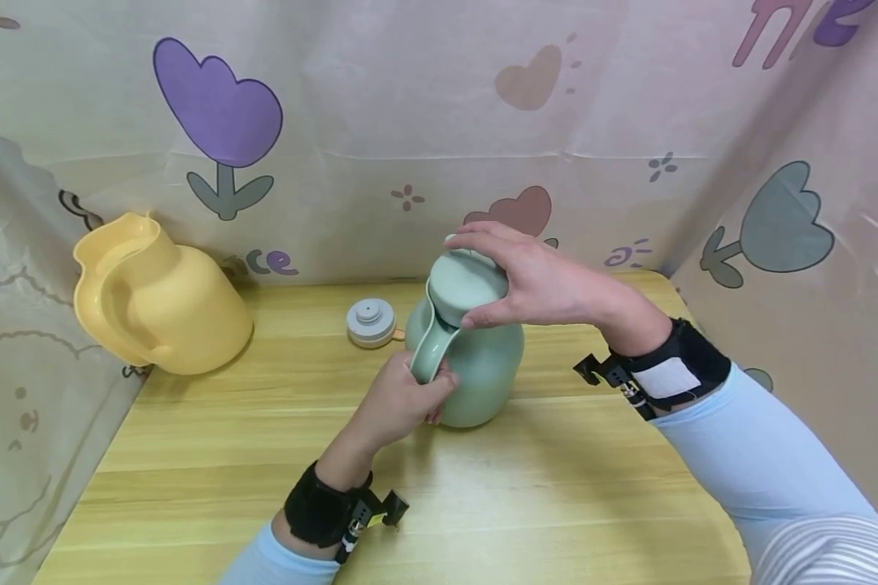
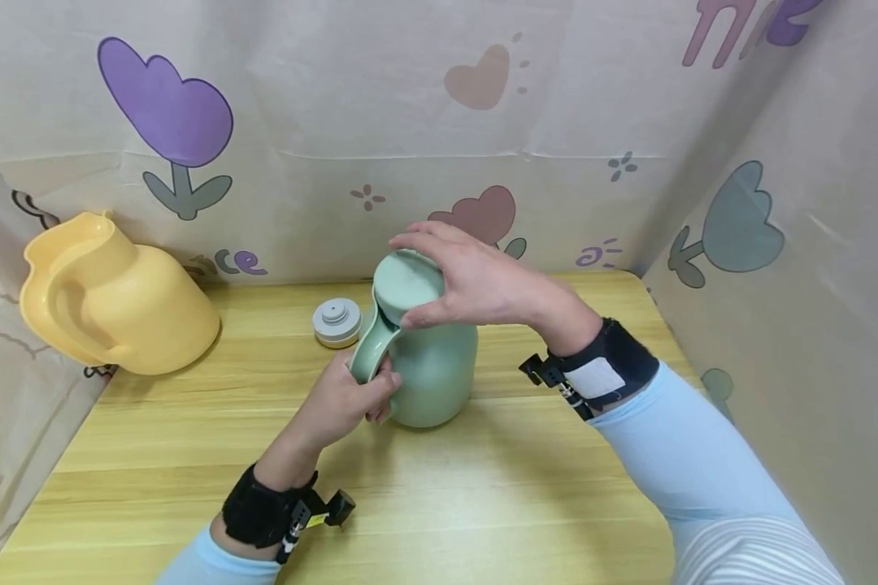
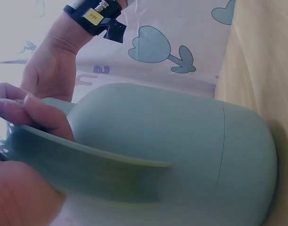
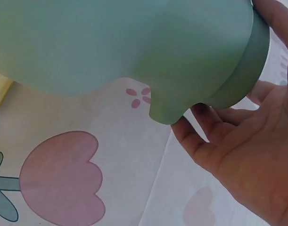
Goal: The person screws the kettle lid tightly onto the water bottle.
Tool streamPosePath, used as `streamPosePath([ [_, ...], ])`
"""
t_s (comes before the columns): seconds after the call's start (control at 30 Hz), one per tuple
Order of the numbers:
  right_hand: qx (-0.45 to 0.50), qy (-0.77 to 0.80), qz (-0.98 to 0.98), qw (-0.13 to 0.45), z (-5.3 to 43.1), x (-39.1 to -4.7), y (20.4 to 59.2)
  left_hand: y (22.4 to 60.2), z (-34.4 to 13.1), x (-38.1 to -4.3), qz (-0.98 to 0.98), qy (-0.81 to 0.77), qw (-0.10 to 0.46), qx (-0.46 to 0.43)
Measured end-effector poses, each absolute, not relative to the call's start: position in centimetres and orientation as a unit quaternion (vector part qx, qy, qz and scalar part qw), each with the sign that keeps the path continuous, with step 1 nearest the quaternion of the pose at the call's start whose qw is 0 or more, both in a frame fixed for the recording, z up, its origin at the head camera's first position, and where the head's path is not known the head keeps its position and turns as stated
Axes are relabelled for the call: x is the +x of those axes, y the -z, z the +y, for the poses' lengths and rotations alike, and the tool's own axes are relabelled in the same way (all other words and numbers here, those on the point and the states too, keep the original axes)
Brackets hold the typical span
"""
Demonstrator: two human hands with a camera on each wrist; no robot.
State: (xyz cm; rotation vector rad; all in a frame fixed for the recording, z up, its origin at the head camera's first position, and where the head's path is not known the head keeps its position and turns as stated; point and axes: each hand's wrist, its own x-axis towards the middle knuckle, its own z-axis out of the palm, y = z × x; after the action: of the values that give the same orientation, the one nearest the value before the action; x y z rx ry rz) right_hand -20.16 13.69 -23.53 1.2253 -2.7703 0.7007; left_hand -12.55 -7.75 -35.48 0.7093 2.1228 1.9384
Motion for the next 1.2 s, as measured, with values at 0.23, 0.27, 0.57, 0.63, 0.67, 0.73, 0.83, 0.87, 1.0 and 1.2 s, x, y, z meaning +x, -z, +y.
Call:
streamPosePath([
  [0.23, 0.376, -0.229, -0.897, 0.039, 14.5, -19.6, 24.0, 35.5, -7.6, -12.5, 0.72, -0.649, 0.086, 0.23],
  [0.27, 0.369, -0.23, -0.9, 0.038, 14.7, -19.5, 24.0, 35.5, -7.6, -12.5, 0.722, -0.648, 0.086, 0.227],
  [0.57, 0.343, -0.203, -0.913, 0.093, 14.9, -19.1, 24.8, 35.4, -7.6, -12.4, 0.728, -0.645, 0.086, 0.216],
  [0.63, 0.341, -0.188, -0.913, 0.119, 14.8, -19.1, 25.1, 35.4, -7.5, -12.4, 0.729, -0.645, 0.086, 0.214],
  [0.67, 0.34, -0.184, -0.913, 0.129, 14.7, -19.1, 25.3, 35.4, -7.5, -12.4, 0.729, -0.645, 0.086, 0.213],
  [0.73, 0.335, -0.182, -0.914, 0.138, 14.7, -19.1, 25.4, 35.4, -7.5, -12.3, 0.729, -0.645, 0.086, 0.211],
  [0.83, 0.33, -0.204, -0.914, 0.118, 14.9, -18.8, 25.4, 35.5, -7.4, -12.3, 0.73, -0.645, 0.085, 0.21],
  [0.87, 0.328, -0.215, -0.913, 0.108, 15.0, -18.7, 25.4, 35.4, -7.4, -12.3, 0.729, -0.646, 0.084, 0.21],
  [1.0, 0.327, -0.251, -0.907, 0.089, 15.0, -18.3, 25.4, 35.4, -7.4, -12.3, 0.727, -0.648, 0.083, 0.212],
  [1.2, 0.315, -0.215, -0.912, 0.15, 14.6, -18.2, 26.0, 35.3, -7.4, -12.2, 0.728, -0.647, 0.083, 0.212],
])
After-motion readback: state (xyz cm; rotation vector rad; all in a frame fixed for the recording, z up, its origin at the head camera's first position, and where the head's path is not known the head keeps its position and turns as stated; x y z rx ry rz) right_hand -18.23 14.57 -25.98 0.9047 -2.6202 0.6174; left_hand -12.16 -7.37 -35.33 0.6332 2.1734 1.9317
